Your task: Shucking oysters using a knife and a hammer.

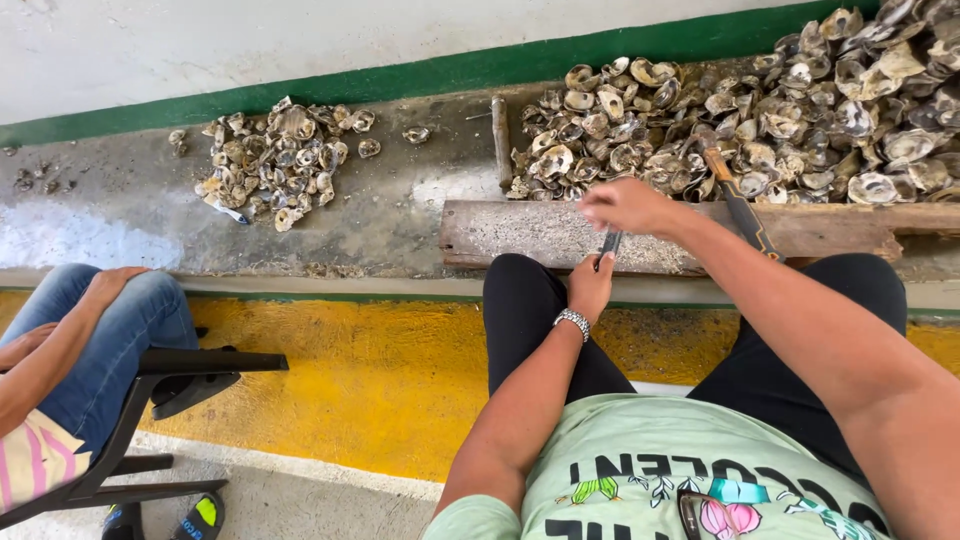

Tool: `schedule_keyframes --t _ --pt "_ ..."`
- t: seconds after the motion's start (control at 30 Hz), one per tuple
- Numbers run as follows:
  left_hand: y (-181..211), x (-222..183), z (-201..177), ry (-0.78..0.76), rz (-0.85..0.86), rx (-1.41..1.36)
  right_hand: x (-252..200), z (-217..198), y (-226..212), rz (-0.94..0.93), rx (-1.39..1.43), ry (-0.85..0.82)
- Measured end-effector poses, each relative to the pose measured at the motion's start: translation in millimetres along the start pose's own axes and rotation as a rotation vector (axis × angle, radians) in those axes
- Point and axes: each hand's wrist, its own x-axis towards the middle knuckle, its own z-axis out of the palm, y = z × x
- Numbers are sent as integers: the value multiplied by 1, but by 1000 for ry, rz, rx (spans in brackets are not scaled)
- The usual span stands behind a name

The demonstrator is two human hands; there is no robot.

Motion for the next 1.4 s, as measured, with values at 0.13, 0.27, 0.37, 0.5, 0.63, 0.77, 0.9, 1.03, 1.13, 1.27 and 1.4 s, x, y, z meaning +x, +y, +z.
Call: schedule_keyframes --t 0.13,0.27,0.37,0.5,0.63,0.77,0.9,1.03,1.13,1.27,1.4 --pt "15 -9 -8 -32 -33 -63 -12 2 125 161 152 35" --pt "26 -13 -16 0 40 -11 -37 0 198 179 242 223" --pt "29 -14 -18 -6 71 18 -46 -4 207 247 150 331" --pt "35 -20 -22 -16 134 51 -48 -5 197 250 -102 347" --pt "26 -16 -19 -72 170 106 -38 6 216 105 -324 376" --pt "25 -15 -19 -101 134 114 -34 3 206 110 -383 354" --pt "40 -22 -24 -66 91 36 -35 -3 191 246 -303 298" --pt "42 -21 -24 -37 95 22 -16 -22 180 181 -263 378" --pt "45 -21 -26 -19 103 11 3 -39 175 349 -223 292" --pt "58 -24 -31 -13 141 40 37 -56 178 82 -332 519" --pt "45 -18 -22 -19 195 53 65 -67 162 155 -563 483"
